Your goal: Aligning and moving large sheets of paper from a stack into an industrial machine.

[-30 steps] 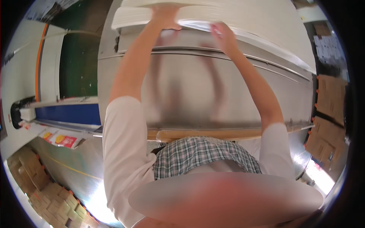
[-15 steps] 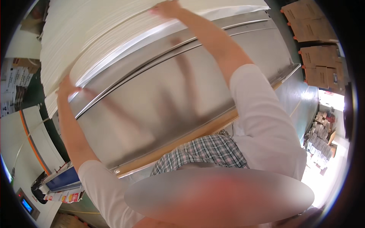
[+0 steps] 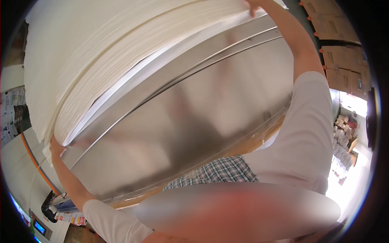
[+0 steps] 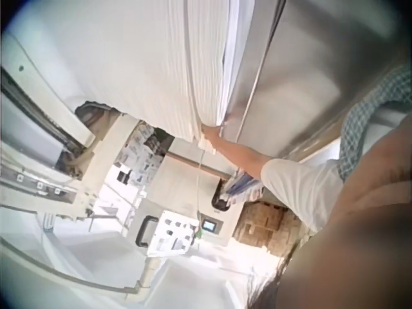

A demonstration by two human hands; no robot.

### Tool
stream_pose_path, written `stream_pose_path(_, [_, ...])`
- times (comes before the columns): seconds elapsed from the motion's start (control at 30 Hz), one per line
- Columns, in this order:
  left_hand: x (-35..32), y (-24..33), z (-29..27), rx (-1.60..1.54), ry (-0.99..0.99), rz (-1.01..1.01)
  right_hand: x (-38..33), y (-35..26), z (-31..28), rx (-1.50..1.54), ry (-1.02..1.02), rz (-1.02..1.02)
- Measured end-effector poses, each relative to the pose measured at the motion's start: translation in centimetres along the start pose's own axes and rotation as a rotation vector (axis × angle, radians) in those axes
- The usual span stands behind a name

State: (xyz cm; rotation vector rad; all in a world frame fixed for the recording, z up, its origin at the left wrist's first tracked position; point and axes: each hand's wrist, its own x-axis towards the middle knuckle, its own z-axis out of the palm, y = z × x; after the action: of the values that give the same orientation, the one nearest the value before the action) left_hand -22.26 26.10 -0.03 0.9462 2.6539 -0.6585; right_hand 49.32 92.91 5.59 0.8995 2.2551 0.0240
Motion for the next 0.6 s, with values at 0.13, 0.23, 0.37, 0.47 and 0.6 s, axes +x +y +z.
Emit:
stream_pose_path(0.13, [-2.0,-1.8,0.5,-0.143,0.131,0.102,-4.1,8.0,4.1,0.637,0.413,-0.604])
stream_pose_path(0.23, [-3.3,-2.1,1.0,-0.210,0.262,0.154,-3.8,3.6,3.0,0.174,0.178,0.358])
stream_pose_path(0.37, [-2.7,-1.4,2.0,-0.202,0.469,0.170,-4.2,6.1,6.9,0.173,0.428,0.381])
stream_pose_path(0.47, [-2.9,-2.3,1.1,-0.154,0.645,0.153,-5.0,5.7,7.6,0.100,0.723,0.405])
stream_pose_path(0.6, [-5.3,-4.6,-1.7,-0.169,0.727,0.152,-5.1,8.9,5.3,0.277,0.725,0.279])
